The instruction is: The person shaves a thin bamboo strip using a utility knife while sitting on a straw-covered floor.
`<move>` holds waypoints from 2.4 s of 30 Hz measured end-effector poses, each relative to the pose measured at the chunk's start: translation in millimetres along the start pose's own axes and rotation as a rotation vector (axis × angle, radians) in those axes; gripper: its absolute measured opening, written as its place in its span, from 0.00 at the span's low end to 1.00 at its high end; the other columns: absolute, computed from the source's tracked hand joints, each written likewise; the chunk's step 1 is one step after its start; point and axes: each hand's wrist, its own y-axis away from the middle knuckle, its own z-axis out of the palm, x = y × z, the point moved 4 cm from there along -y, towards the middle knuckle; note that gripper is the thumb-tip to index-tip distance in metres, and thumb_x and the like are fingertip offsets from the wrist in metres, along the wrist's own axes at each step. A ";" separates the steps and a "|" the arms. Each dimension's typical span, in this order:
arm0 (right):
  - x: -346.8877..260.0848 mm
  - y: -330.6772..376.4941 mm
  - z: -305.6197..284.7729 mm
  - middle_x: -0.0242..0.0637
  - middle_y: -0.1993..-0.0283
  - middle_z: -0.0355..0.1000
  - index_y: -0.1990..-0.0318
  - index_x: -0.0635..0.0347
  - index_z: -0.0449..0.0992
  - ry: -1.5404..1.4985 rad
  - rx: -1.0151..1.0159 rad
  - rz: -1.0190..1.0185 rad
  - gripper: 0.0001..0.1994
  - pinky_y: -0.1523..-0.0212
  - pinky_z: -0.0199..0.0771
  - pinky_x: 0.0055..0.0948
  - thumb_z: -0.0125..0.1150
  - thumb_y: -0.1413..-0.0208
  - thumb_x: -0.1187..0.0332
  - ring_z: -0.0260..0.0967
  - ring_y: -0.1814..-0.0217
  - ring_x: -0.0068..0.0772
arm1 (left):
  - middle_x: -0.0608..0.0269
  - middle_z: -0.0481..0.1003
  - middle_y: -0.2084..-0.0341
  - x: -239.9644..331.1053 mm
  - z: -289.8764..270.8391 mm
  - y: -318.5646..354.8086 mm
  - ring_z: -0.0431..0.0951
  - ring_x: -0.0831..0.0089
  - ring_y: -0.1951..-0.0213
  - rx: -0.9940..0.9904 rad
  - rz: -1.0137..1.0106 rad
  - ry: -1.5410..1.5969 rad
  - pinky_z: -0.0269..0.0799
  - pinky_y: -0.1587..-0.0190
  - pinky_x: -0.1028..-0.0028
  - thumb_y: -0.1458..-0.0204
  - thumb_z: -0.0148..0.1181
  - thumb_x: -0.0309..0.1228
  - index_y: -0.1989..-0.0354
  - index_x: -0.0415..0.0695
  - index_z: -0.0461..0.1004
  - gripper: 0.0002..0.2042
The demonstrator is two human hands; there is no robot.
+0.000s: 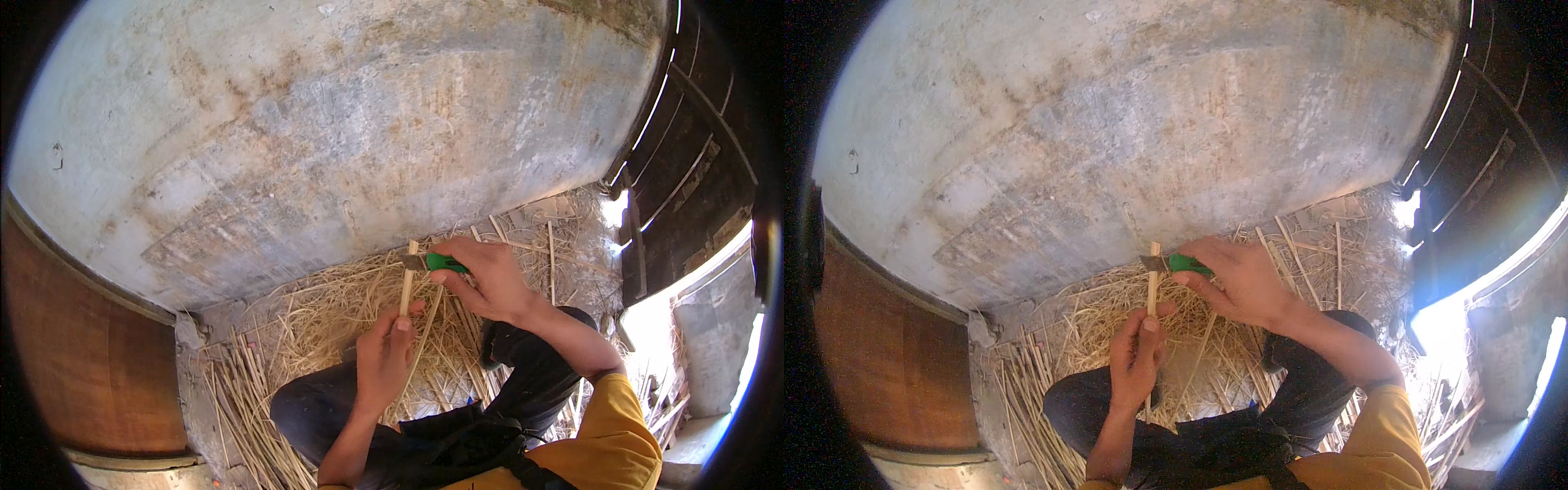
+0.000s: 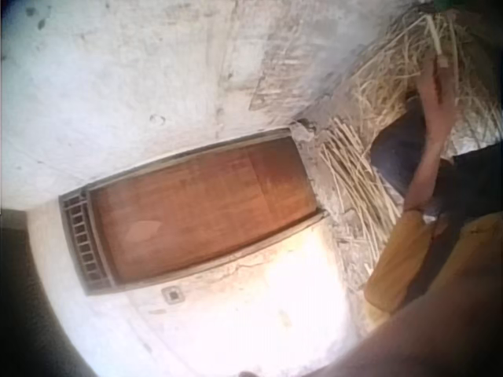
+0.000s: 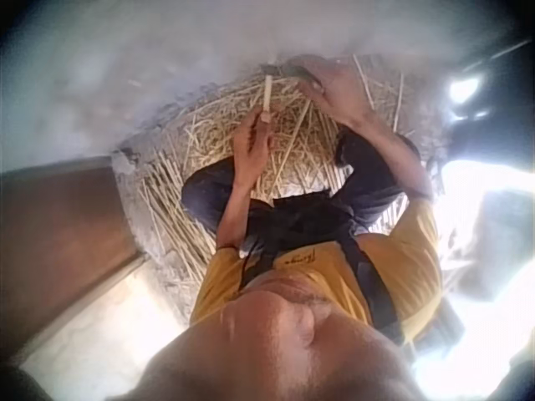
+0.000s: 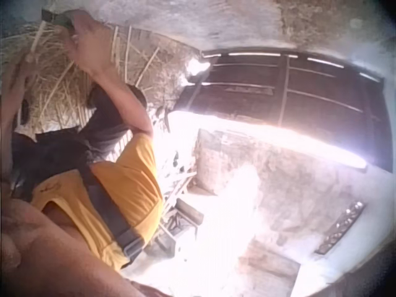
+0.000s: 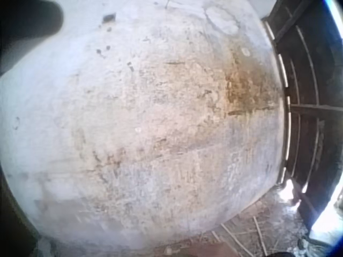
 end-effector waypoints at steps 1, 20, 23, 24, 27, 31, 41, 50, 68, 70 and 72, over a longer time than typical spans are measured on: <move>-2.2 1.3 1.3 0.42 0.63 0.77 0.51 0.61 0.78 0.019 0.009 -0.028 0.14 0.68 0.75 0.34 0.69 0.41 0.67 0.76 0.69 0.42 | 0.77 0.65 0.77 -0.4 0.2 0.0 0.60 0.89 0.78 0.001 -0.001 0.000 0.55 0.76 0.81 0.28 0.50 0.37 0.42 0.40 0.76 0.17; -1.9 -4.5 -1.7 0.35 0.67 0.78 0.53 0.54 0.81 0.249 0.117 -0.050 0.15 0.73 0.75 0.38 0.73 0.47 0.63 0.78 0.72 0.42 | 0.73 0.70 0.74 6.9 2.3 2.4 0.62 0.86 0.72 0.205 0.198 -0.265 0.60 0.71 0.80 0.32 0.55 0.27 0.47 0.36 0.81 0.12; 0.6 -4.5 -0.8 0.35 0.67 0.77 0.53 0.53 0.81 0.245 0.119 -0.048 0.14 0.73 0.75 0.40 0.73 0.47 0.63 0.77 0.72 0.43 | 0.72 0.69 0.77 8.0 0.7 2.1 0.62 0.85 0.73 0.211 0.207 -0.296 0.59 0.72 0.79 0.32 0.55 0.27 0.47 0.37 0.81 0.12; 0.6 -5.0 -0.3 0.35 0.67 0.77 0.53 0.53 0.81 0.245 0.119 -0.048 0.14 0.73 0.75 0.40 0.73 0.47 0.63 0.77 0.72 0.43 | 0.72 0.68 0.78 8.6 0.3 1.6 0.62 0.85 0.74 0.211 0.194 -0.343 0.58 0.73 0.79 0.32 0.55 0.27 0.47 0.38 0.81 0.12; 0.3 -6.1 2.9 0.36 0.66 0.78 0.53 0.52 0.82 0.221 0.132 -0.008 0.14 0.72 0.75 0.41 0.73 0.46 0.62 0.78 0.72 0.44 | 0.79 0.63 0.81 10.8 -0.2 0.4 0.56 0.88 0.78 0.216 0.243 -0.344 0.49 0.76 0.78 0.31 0.53 0.29 0.48 0.38 0.81 0.12; -3.2 -8.5 4.1 0.36 0.65 0.80 0.54 0.53 0.82 0.204 0.152 0.010 0.13 0.71 0.76 0.39 0.73 0.46 0.65 0.79 0.71 0.43 | 0.76 0.64 0.81 14.5 -3.9 1.1 0.58 0.85 0.78 0.257 0.250 -0.419 0.53 0.75 0.76 0.32 0.54 0.29 0.48 0.39 0.81 0.12; -16.8 -21.6 6.3 0.39 0.66 0.81 0.54 0.57 0.83 0.180 0.220 -0.050 0.14 0.70 0.77 0.32 0.74 0.49 0.69 0.79 0.71 0.39 | 0.59 0.76 0.72 18.4 -9.7 2.4 0.72 0.78 0.71 0.351 0.401 -0.488 0.67 0.68 0.74 0.33 0.56 0.28 0.49 0.38 0.82 0.11; 1.4 -29.1 -1.2 0.48 0.64 0.81 0.53 0.61 0.82 0.185 0.349 0.096 0.12 0.65 0.76 0.42 0.66 0.39 0.63 0.78 0.69 0.47 | 0.64 0.79 0.74 -31.5 -4.5 8.3 0.70 0.81 0.76 0.287 0.342 -0.372 0.65 0.73 0.76 0.34 0.57 0.27 0.49 0.41 0.82 0.11; -58.3 -28.7 -21.5 0.42 0.60 0.81 0.53 0.61 0.82 0.048 0.072 -0.088 0.14 0.67 0.78 0.32 0.72 0.44 0.65 0.79 0.67 0.43 | 0.74 0.66 0.78 33.9 -7.0 9.1 0.60 0.89 0.82 0.049 0.249 0.094 0.54 0.80 0.82 0.29 0.50 0.31 0.35 0.44 0.71 0.17; -62.0 -29.9 -17.2 0.41 0.63 0.80 0.54 0.61 0.82 0.085 0.017 -0.096 0.14 0.68 0.77 0.31 0.73 0.45 0.66 0.79 0.69 0.41 | 0.74 0.67 0.78 35.5 -6.3 9.4 0.61 0.89 0.81 0.034 0.257 0.099 0.55 0.79 0.82 0.29 0.50 0.31 0.35 0.44 0.71 0.17; -59.0 -29.1 -14.0 0.39 0.64 0.80 0.54 0.58 0.82 0.087 0.026 -0.101 0.13 0.69 0.77 0.33 0.72 0.44 0.64 0.79 0.69 0.41 | 0.74 0.67 0.77 35.7 -4.4 8.6 0.61 0.89 0.80 0.022 0.266 0.105 0.56 0.78 0.83 0.29 0.50 0.31 0.36 0.44 0.71 0.16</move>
